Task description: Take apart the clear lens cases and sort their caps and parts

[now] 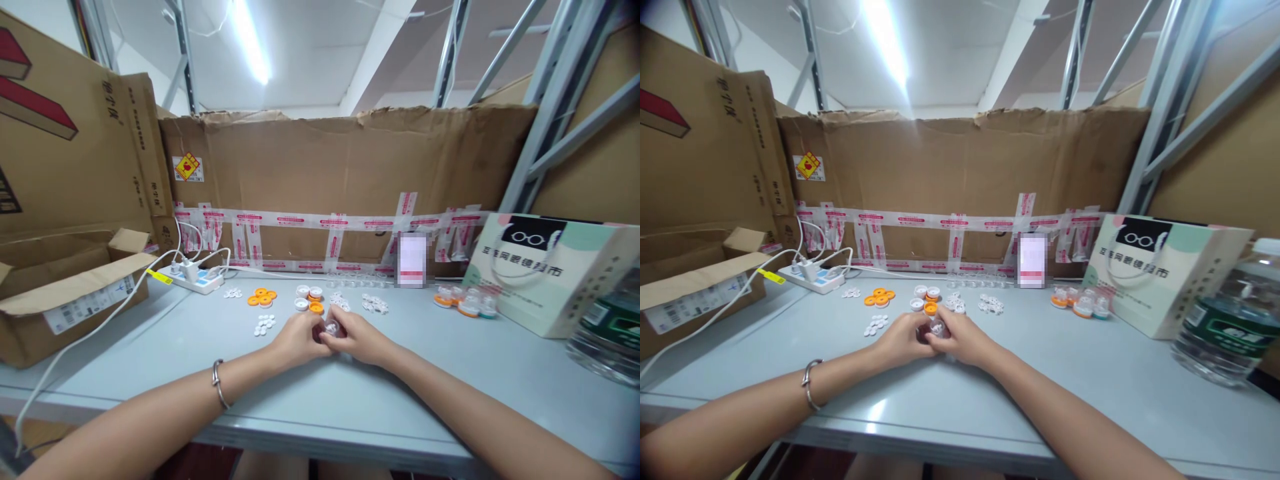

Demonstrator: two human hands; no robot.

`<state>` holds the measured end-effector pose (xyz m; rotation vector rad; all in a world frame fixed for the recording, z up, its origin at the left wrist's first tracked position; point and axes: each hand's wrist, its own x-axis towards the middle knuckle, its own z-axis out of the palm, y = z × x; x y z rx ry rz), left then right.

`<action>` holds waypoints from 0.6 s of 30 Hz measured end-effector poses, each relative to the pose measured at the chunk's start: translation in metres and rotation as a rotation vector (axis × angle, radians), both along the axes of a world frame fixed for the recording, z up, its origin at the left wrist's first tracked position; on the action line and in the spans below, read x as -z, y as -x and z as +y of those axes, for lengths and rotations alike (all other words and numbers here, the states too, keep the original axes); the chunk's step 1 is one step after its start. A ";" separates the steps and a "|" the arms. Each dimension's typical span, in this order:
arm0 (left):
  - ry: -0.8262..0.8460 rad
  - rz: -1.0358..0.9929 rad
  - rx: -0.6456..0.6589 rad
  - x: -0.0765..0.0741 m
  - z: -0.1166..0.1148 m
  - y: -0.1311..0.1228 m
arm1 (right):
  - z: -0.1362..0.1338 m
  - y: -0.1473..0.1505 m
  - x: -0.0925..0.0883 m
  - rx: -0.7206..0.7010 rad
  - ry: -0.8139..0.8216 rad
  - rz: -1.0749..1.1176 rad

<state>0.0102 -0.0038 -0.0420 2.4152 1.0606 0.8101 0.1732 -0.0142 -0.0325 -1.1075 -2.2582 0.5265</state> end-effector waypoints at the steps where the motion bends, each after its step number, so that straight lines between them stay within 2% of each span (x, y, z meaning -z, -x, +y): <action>1: 0.000 0.003 0.032 -0.001 0.001 0.001 | -0.001 -0.001 -0.002 -0.023 -0.012 -0.019; 5: 0.007 -0.006 0.117 -0.004 0.004 0.004 | -0.003 -0.006 -0.007 -0.129 -0.101 -0.057; 13: 0.024 0.003 0.094 -0.008 0.003 0.008 | -0.011 -0.007 -0.019 -0.140 -0.162 -0.028; 15: 0.044 0.023 0.096 -0.009 0.002 0.009 | -0.009 -0.011 -0.024 -0.064 -0.176 0.042; 18: 0.071 0.044 0.084 -0.009 0.001 0.011 | 0.008 -0.033 -0.028 0.225 -0.221 0.213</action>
